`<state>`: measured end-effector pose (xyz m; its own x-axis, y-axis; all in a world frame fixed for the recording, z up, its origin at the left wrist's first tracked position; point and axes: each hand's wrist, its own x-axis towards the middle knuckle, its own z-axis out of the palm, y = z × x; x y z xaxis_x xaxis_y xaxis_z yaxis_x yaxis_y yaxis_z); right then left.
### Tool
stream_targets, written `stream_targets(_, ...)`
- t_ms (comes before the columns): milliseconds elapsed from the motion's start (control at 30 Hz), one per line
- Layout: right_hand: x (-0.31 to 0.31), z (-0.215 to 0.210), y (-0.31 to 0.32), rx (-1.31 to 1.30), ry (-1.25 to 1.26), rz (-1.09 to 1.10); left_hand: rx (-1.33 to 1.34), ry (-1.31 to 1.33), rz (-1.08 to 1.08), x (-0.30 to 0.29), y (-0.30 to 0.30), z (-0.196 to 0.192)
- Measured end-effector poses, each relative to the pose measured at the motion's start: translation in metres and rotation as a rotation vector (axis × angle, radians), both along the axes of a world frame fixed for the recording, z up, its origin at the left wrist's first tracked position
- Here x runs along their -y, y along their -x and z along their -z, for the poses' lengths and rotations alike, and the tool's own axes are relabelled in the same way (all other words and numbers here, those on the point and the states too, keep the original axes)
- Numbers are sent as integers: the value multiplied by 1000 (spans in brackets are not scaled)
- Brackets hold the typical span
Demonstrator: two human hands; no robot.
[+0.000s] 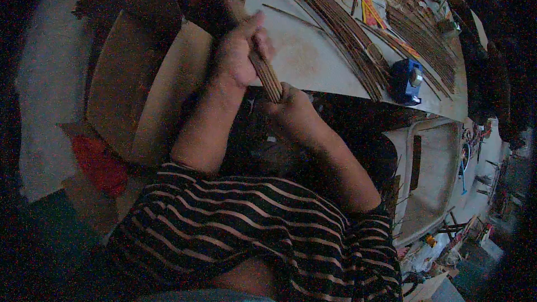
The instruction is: The person gathers thin wooden sticks, aligns them into bundles, and wraps each bundle with a small paper label. The person places the finished bundles into a cardboard box.
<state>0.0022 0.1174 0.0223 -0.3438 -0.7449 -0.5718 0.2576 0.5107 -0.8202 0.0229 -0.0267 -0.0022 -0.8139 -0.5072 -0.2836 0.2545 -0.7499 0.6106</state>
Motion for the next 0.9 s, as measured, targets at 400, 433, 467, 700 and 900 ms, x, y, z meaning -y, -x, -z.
stream_targets(400, -19, 25, 8, -78, 38, -94, 105, 49, -27, -13, 7, -10)
stream_targets(433, -20, 24, 10, -54, 30, -100, 110, 40, -36, -14, 8, -9)
stream_targets(467, -20, 24, 11, -31, 22, -104, 115, 32, -45, -14, 8, -7)
stream_targets(700, -26, 15, 19, 194, 37, -119, -130, -141, 145, -27, 0, 4)
stream_targets(900, -40, 3, 34, -75, 146, -118, -138, -156, 13, -8, 5, -2)
